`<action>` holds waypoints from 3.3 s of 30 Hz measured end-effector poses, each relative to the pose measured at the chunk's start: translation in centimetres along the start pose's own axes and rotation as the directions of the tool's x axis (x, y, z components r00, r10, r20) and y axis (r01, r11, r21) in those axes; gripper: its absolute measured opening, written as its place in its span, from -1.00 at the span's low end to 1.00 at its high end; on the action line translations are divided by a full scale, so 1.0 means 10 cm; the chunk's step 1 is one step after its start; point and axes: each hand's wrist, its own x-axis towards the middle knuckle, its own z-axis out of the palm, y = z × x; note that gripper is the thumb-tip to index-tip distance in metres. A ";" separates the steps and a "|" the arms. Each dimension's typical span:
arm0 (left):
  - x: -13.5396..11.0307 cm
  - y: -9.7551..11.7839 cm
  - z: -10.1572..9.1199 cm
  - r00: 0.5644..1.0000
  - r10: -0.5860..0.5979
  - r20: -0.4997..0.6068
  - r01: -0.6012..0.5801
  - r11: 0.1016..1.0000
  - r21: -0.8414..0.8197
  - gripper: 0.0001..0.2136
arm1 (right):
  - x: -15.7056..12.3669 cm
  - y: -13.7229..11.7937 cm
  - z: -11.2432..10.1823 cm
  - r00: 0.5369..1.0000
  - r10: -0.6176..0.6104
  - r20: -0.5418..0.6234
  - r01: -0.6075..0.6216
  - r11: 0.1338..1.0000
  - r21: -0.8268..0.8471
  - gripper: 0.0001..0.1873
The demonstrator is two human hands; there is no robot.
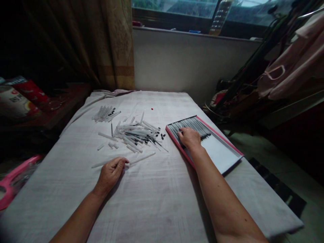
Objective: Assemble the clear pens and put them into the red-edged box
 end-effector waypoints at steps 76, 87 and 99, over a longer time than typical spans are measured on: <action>-0.02 -0.07 0.04 0.954 0.231 -0.191 -0.172 0.944 0.282 -0.83 | -0.79 -0.78 0.10 0.984 -0.079 -0.158 0.171 0.644 0.746 -0.83; -0.07 -0.11 0.02 0.936 0.294 -0.193 -0.234 0.930 0.283 -0.81 | -1.08 -1.03 0.06 0.956 0.292 0.020 0.008 -0.095 0.995 -0.70; -0.08 -0.10 0.03 0.937 0.319 -0.143 -0.259 0.909 0.326 -0.80 | -1.08 -0.91 0.07 0.946 0.323 -0.018 0.046 -0.079 0.996 -0.73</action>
